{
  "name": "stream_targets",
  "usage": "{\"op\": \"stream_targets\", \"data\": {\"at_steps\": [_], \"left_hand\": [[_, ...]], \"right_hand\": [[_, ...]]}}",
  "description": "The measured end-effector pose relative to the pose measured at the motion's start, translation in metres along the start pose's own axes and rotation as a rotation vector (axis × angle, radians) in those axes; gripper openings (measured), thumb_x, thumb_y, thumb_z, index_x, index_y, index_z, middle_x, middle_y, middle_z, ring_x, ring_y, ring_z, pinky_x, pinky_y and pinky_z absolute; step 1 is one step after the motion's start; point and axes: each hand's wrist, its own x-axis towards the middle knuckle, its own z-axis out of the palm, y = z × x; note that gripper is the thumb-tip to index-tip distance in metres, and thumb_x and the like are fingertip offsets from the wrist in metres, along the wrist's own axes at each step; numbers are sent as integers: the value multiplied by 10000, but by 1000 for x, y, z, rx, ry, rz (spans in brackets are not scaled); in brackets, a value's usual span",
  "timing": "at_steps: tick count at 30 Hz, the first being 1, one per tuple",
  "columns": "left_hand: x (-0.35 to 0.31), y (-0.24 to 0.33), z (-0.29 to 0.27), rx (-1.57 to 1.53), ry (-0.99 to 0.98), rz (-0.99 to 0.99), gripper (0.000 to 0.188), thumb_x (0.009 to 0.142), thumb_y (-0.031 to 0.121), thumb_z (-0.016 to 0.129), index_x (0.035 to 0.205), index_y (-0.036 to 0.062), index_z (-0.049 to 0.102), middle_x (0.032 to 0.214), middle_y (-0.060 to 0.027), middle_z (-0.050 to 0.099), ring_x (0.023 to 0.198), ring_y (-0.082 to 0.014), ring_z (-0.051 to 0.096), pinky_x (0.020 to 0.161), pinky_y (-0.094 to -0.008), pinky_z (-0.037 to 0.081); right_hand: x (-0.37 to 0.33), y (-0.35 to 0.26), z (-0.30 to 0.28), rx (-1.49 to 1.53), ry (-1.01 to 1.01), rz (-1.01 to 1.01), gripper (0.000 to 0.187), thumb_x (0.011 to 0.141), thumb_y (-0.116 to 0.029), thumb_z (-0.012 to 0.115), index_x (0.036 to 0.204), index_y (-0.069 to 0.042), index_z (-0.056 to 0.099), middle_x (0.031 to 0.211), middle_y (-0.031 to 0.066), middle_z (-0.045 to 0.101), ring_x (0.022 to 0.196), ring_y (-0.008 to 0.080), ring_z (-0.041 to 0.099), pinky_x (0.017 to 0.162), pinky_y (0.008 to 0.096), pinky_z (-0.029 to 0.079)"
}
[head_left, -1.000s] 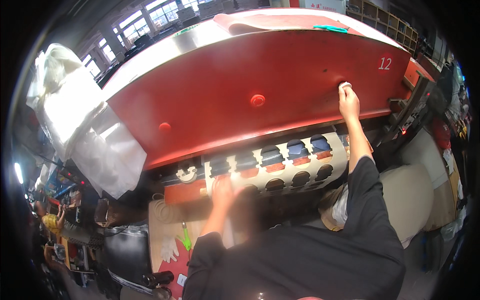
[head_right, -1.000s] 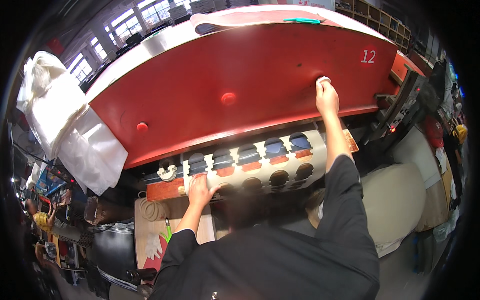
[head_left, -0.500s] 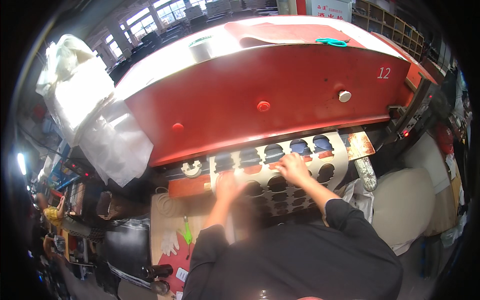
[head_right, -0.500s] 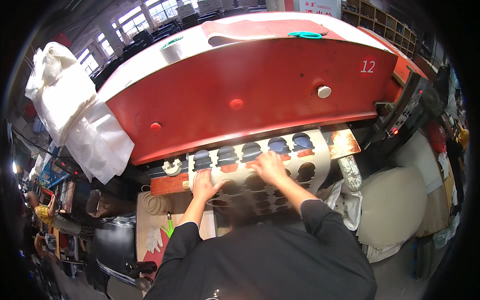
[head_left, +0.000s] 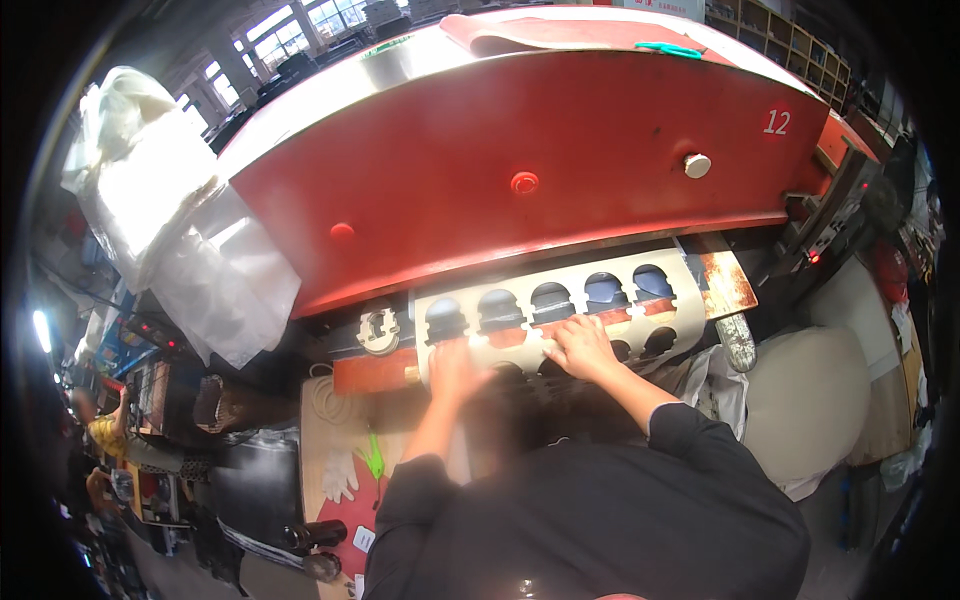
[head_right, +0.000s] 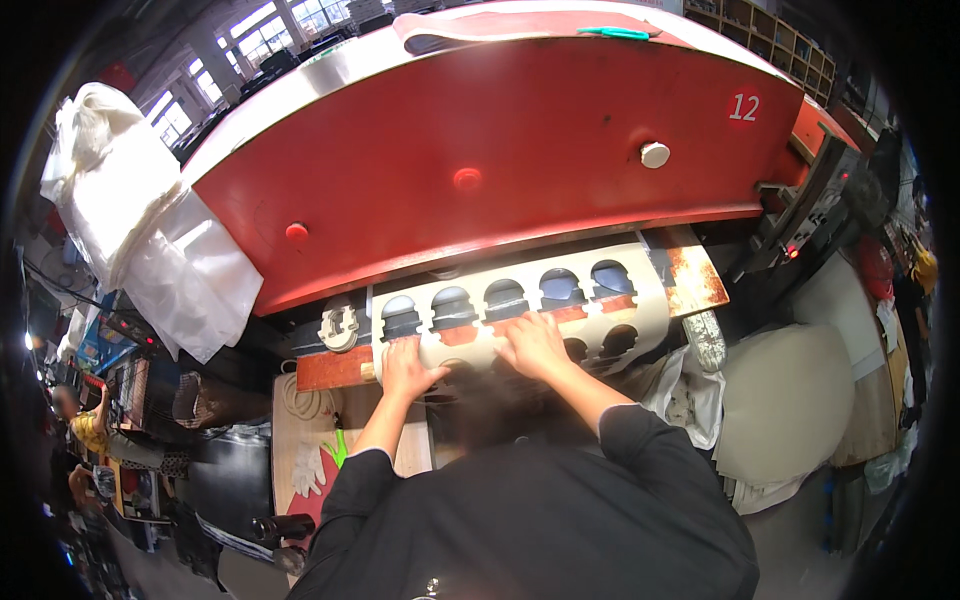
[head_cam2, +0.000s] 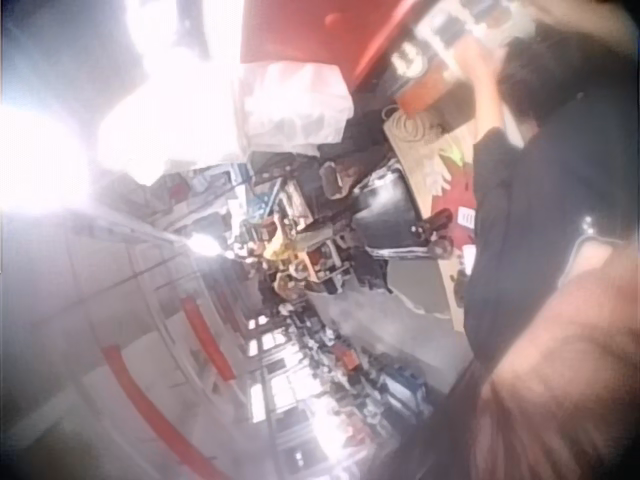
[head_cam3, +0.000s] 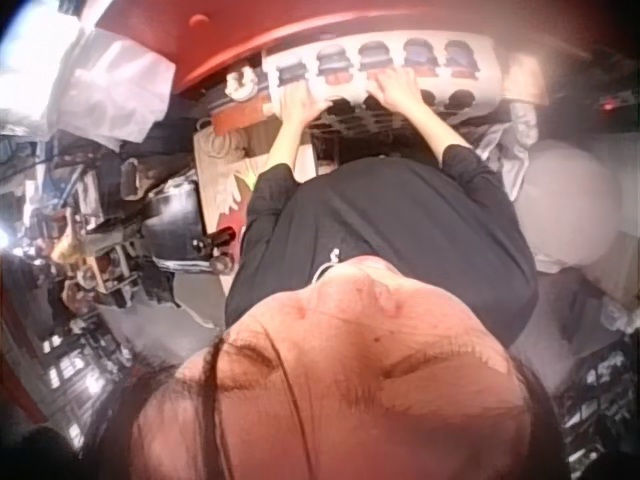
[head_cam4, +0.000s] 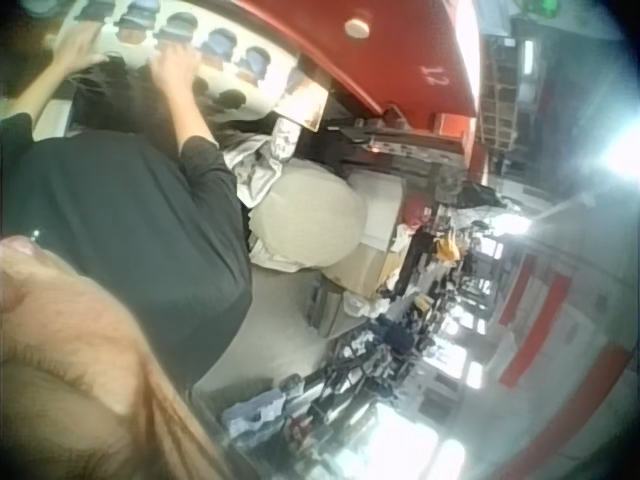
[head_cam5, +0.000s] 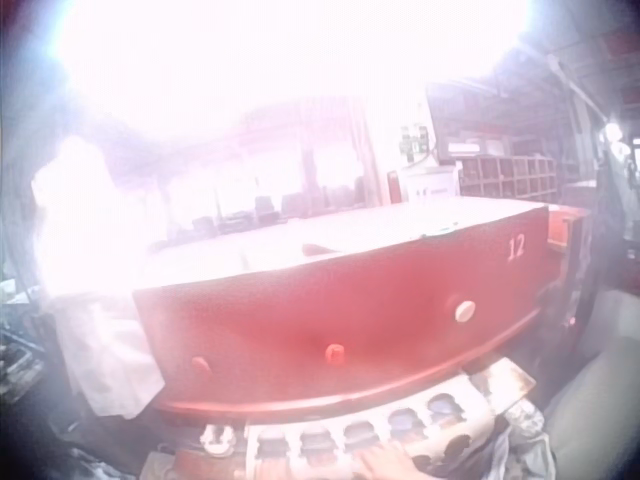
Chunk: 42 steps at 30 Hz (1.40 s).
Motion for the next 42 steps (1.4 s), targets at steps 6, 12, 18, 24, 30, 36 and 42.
{"op": "stream_targets", "data": {"at_steps": [6,12,18,24,30,36,42], "left_hand": [[-60,15,-24,-52,-32,87,690,607,415,863,1109,16,607,1060,-185,642,1002,-352,605,885,-453,453],[-86,19,-38,-1,195,121,545,706,372,811,1070,9,630,1007,-163,652,922,-327,621,823,-421,478],[-100,24,-26,-15,20,1,808,753,445,764,1414,80,475,1471,-206,412,1383,-423,338,1122,-551,237],[-126,28,-19,20,29,-5,795,791,491,711,1425,76,470,1494,-210,397,1384,-421,357,1144,-541,207],[-122,24,-13,28,60,-13,791,798,507,699,1421,74,476,1503,-207,390,1387,-416,354,1142,-541,217],[-116,23,-7,8,95,5,765,786,496,709,1383,59,514,1476,-210,427,1386,-403,356,1144,-545,222],[-118,21,-8,-5,77,2,775,795,492,706,1403,60,495,1487,-209,413,1393,-403,345,1147,-540,212]], "right_hand": [[16,-21,-15,303,-29,250,324,805,-274,726,1036,-58,654,1088,155,633,1092,362,554,869,430,473],[58,-74,31,253,190,224,735,739,-324,781,1370,-103,477,1410,254,410,1254,426,448,1034,478,398],[41,-110,45,50,105,184,802,648,-327,839,1360,-158,512,1408,205,433,1188,443,468,971,508,406],[15,-92,33,303,275,149,713,632,-270,825,1270,-83,566,1285,139,551,1168,348,519,976,460,416],[-5,-50,15,93,270,218,750,636,-294,825,1298,-70,553,1288,153,560,1208,349,511,1027,453,396],[-5,-32,21,61,195,231,751,633,-291,830,1300,-86,552,1298,135,546,1226,338,494,1040,450,387],[-9,-31,17,73,200,204,761,635,-291,830,1311,-97,538,1310,134,539,1234,336,489,1045,442,388]]}}
